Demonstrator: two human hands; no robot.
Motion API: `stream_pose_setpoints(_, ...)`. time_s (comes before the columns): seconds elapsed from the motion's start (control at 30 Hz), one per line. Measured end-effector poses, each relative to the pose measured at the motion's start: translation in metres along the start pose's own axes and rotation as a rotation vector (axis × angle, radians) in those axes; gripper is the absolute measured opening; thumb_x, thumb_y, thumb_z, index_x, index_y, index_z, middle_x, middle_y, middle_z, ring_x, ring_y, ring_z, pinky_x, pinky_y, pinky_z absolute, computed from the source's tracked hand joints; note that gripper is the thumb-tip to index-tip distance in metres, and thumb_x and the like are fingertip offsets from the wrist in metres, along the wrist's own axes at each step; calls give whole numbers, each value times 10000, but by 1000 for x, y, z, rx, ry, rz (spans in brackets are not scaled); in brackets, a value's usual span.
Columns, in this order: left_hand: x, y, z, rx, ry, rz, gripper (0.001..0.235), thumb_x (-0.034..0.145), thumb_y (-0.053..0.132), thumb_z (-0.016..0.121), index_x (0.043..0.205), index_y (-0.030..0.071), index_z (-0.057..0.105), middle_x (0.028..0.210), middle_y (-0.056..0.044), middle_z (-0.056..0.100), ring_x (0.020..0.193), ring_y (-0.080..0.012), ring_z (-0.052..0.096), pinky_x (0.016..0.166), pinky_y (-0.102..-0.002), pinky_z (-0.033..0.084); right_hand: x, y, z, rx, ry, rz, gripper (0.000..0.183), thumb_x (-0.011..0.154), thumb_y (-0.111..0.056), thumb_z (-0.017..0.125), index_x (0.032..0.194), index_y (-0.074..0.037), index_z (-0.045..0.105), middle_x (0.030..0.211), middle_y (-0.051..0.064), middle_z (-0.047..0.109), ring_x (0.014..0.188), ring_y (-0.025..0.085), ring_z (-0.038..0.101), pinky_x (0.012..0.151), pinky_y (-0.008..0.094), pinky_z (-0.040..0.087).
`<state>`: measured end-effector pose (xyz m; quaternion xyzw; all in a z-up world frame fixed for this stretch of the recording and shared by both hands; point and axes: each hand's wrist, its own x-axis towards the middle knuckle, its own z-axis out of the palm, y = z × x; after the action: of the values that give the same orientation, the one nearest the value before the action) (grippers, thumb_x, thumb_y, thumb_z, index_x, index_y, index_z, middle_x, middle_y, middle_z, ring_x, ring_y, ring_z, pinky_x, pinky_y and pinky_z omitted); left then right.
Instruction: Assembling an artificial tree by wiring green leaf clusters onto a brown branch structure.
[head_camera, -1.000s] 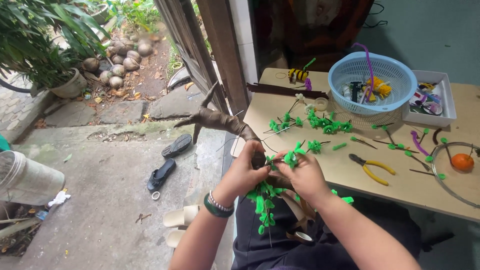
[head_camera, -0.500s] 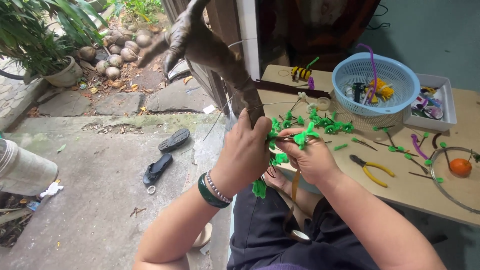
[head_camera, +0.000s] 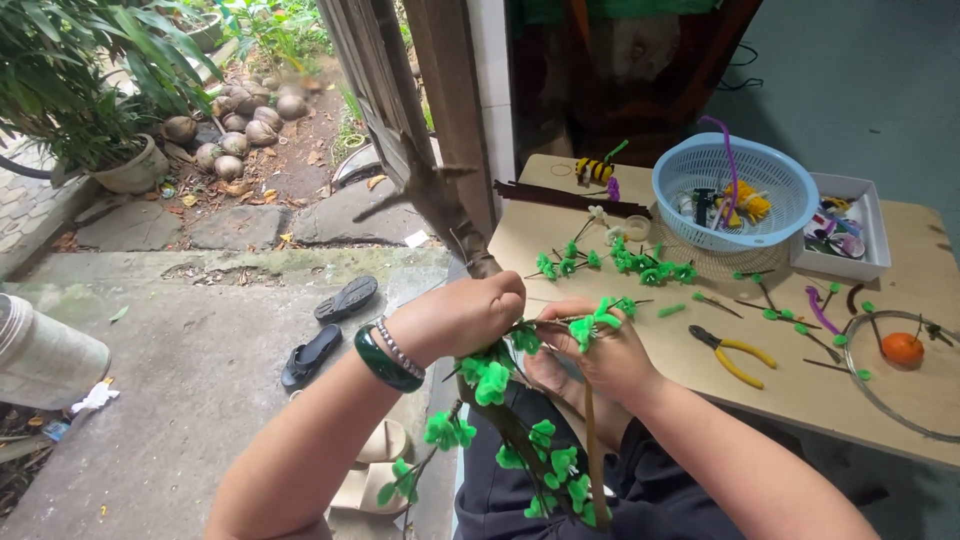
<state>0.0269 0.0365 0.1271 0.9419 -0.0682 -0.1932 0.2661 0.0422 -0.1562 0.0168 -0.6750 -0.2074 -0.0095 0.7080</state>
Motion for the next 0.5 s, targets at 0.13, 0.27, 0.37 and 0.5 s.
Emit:
stream_pose_setpoints(0.13,-5,5,5,98,-62,-24,547,905,387,351,1391,214,533,1165,-294,694,1162,-500,638,1018,-581,490,-7,-5,4,42,-3,127,201,765,-56,912,937,-51,809,820,69,706,666,66,570,548,228,477)
stream_pose_setpoints(0.27,-4,7,10,263,-142,-66,460,922,340,393,1330,182,536,1074,-285,711,1103,-480,678,954,-563,529,-11,-8,7,136,-16,226,144,782,-31,889,885,-23,790,756,32,650,567,20,498,492,179,381)
stream_pose_setpoints(0.37,-8,15,9,295,-125,-94,447,910,341,400,1302,192,555,1045,-235,725,1070,-446,699,903,-542,551,-12,-10,6,127,-25,241,157,767,-34,899,888,-21,800,765,51,656,592,28,499,492,192,376)
stream_pose_setpoints(0.5,13,-1,13,255,-154,-64,496,906,380,397,1350,204,531,1040,-238,710,1074,-450,692,868,-553,564,-9,1,-4,17,-76,108,159,770,-69,903,904,-53,818,792,69,676,784,80,567,664,259,482)
